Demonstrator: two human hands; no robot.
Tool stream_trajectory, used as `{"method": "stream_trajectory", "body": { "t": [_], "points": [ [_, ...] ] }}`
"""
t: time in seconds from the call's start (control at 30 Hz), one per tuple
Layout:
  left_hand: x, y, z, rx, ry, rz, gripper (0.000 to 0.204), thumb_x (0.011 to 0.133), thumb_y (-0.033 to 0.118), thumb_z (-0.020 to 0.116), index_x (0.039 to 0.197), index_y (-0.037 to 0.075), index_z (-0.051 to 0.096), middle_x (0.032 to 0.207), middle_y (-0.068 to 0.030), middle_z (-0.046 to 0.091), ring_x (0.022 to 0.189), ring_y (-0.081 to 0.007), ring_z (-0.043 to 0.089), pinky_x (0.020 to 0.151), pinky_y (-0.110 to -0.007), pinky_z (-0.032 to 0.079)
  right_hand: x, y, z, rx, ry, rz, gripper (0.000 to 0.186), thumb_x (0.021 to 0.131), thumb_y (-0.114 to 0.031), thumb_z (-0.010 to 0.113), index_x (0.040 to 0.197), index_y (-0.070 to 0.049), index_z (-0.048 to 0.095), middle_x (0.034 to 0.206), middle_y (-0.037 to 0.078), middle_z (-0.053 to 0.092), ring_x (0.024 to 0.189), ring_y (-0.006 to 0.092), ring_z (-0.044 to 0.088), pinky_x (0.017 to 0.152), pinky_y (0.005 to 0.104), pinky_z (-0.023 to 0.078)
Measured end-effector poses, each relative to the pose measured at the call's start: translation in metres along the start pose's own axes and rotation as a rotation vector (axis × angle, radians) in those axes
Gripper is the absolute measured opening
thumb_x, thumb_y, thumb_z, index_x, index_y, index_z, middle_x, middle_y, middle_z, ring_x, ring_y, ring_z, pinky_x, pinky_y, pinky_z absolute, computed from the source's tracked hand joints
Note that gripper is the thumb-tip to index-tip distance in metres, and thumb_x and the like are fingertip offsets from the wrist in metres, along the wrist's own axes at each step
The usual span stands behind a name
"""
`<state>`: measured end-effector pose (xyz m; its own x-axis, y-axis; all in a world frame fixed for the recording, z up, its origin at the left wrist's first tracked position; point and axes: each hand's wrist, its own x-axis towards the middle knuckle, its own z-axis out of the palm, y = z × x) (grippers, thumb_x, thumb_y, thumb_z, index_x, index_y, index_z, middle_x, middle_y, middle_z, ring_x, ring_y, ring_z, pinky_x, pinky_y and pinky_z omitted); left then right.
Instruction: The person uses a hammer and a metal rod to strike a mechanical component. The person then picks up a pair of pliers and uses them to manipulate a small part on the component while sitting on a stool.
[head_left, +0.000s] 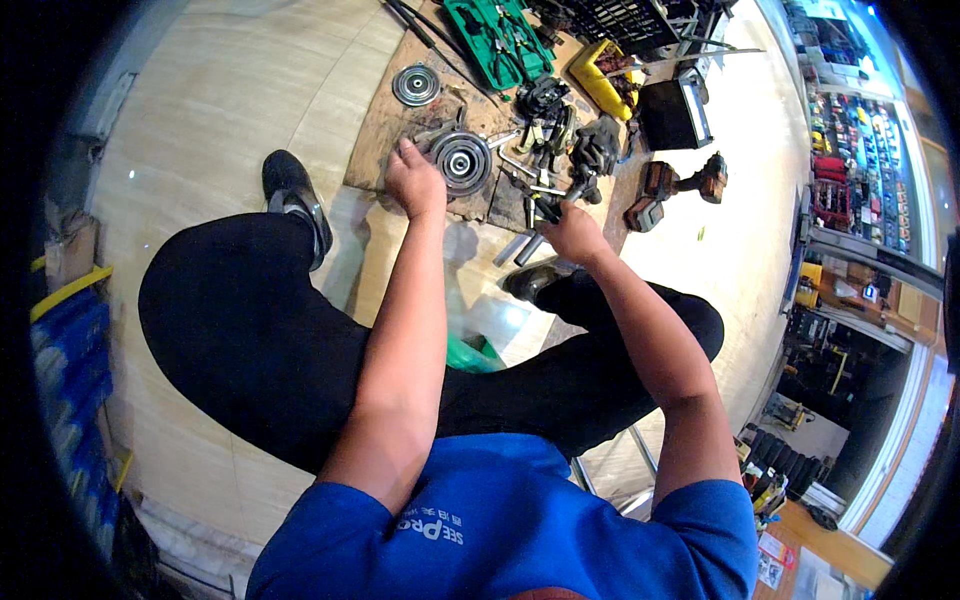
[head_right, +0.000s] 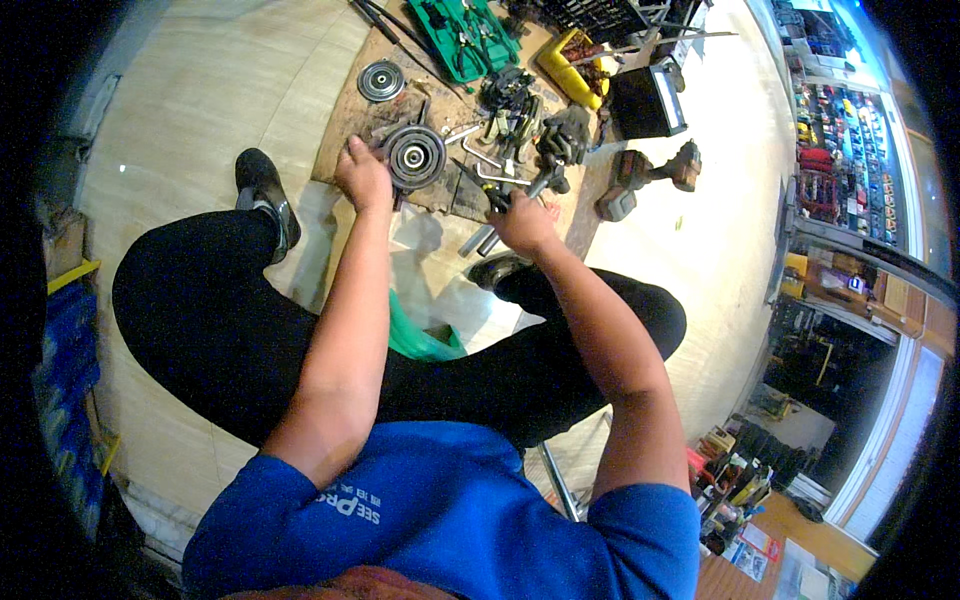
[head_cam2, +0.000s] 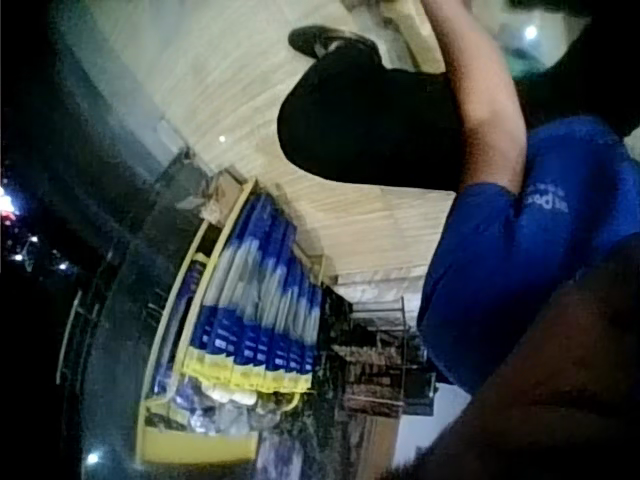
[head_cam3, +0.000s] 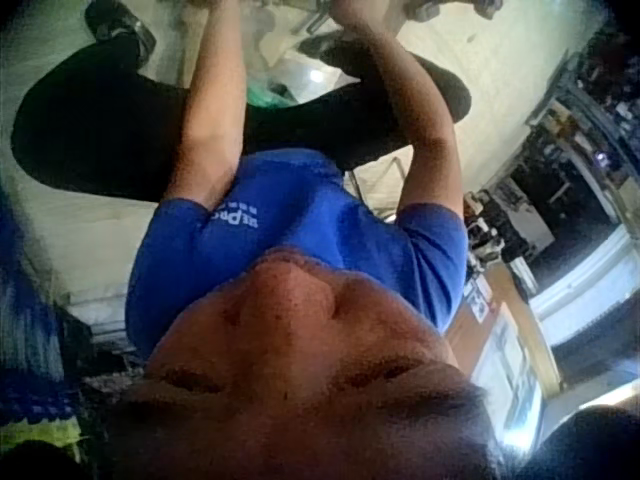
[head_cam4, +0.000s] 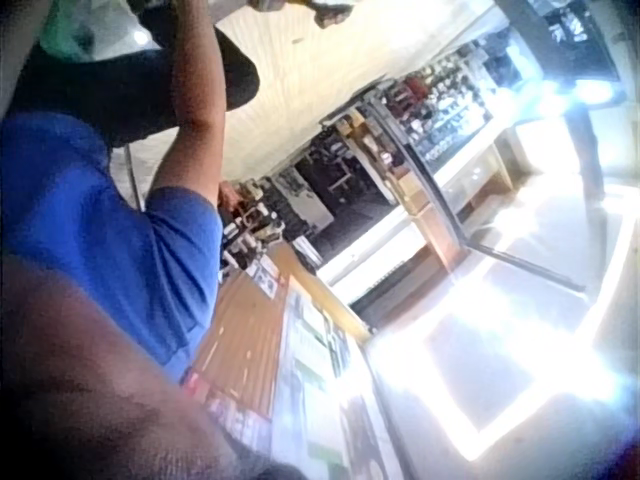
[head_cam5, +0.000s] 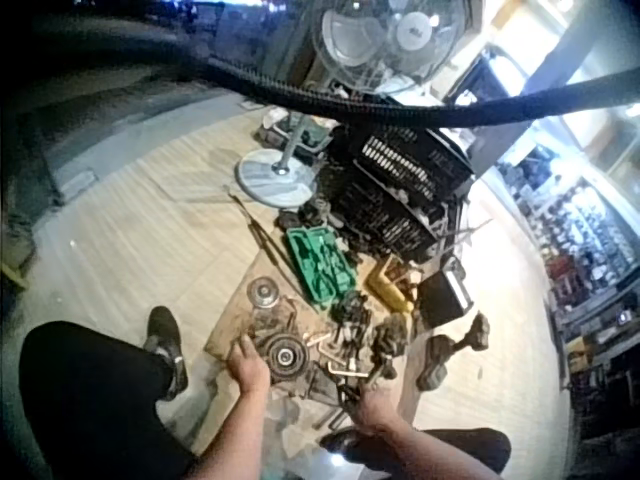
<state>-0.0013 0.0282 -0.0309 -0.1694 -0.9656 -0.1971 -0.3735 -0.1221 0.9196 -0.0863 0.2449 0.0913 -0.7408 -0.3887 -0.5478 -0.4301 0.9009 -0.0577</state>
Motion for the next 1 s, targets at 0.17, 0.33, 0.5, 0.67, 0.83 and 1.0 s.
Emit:
{"method": "stream_trajectory", "body": {
  "t": [0.17, 0.33, 0.5, 0.67, 0.83, 1.0],
  "points": [
    [0.012, 0.028, 0.005, -0.199, 0.032, -0.145, 0.045, 0.101, 0.032, 0.044, 0.101, -0.009, 0.063, 0.098, -0.0310, 0.065, 0.094, -0.0479, 0.060, 0.084, -0.050, 0.047, 0.082, 0.008, 0.007, 0.238, -0.113, 0.061, 0.066, 0.083, -0.056, 0.064, 0.110, 0.004, 0.064, 0.103, 0.031, 0.066, 0.103, 0.0437, 0.063, 0.090, 0.0464, 0.050],
    [0.023, 0.052, 0.006, -0.219, 0.137, -0.125, 0.041, 0.102, 0.029, 0.045, 0.105, -0.009, 0.062, 0.100, -0.0263, 0.067, 0.092, -0.0400, 0.065, 0.082, -0.045, 0.049, 0.187, -0.012, 0.003, 0.315, -0.076, 0.153, 0.081, 0.082, -0.064, 0.059, 0.102, 0.014, 0.065, 0.110, 0.037, 0.061, 0.105, 0.0459, 0.062, 0.089, 0.0470, 0.050],
    [0.025, 0.040, 0.020, -0.152, 0.111, -0.130, 0.043, 0.102, 0.031, 0.044, 0.104, -0.009, 0.062, 0.099, -0.0269, 0.067, 0.089, -0.0390, 0.063, 0.081, -0.046, 0.047, 0.282, -0.068, 0.005, 1.086, -0.202, 0.332, 0.062, 0.088, -0.056, 0.063, 0.116, -0.002, 0.052, 0.090, 0.012, 0.054, 0.064, 0.0254, 0.053, 0.061, 0.0409, 0.049],
    [0.020, 0.026, 0.039, -0.572, -0.013, -0.305, 0.039, 0.106, 0.024, 0.039, 0.125, -0.008, 0.051, 0.111, -0.0190, 0.064, 0.103, -0.0235, 0.064, 0.095, -0.034, 0.049, 0.353, -0.104, -0.011, 1.001, -0.137, 0.366, 0.069, 0.091, -0.054, 0.058, 0.133, -0.002, 0.045, 0.131, 0.018, 0.049, 0.100, 0.0347, 0.056, 0.074, 0.0523, 0.050],
    [0.026, 0.020, 0.038, -0.511, -0.049, -0.288, 0.039, 0.106, 0.024, 0.039, 0.125, -0.007, 0.052, 0.111, -0.0184, 0.064, 0.102, -0.0227, 0.064, 0.093, -0.034, 0.050, 0.381, -0.121, -0.034, 0.524, -0.204, 0.222, 0.062, 0.097, -0.049, 0.042, 0.131, 0.003, 0.051, 0.137, 0.022, 0.051, 0.117, 0.0413, 0.057, 0.086, 0.0539, 0.051],
    [0.024, 0.023, 0.045, -0.500, -0.074, -0.271, 0.039, 0.106, 0.024, 0.039, 0.124, -0.007, 0.053, 0.111, -0.0174, 0.065, 0.101, -0.0221, 0.064, 0.092, -0.033, 0.050, 0.387, -0.107, -0.033, 0.177, 0.004, 0.308, 0.045, 0.094, -0.026, 0.046, 0.128, 0.002, 0.056, 0.132, 0.022, 0.056, 0.120, 0.0356, 0.057, 0.100, 0.0421, 0.048]
  ]
}}
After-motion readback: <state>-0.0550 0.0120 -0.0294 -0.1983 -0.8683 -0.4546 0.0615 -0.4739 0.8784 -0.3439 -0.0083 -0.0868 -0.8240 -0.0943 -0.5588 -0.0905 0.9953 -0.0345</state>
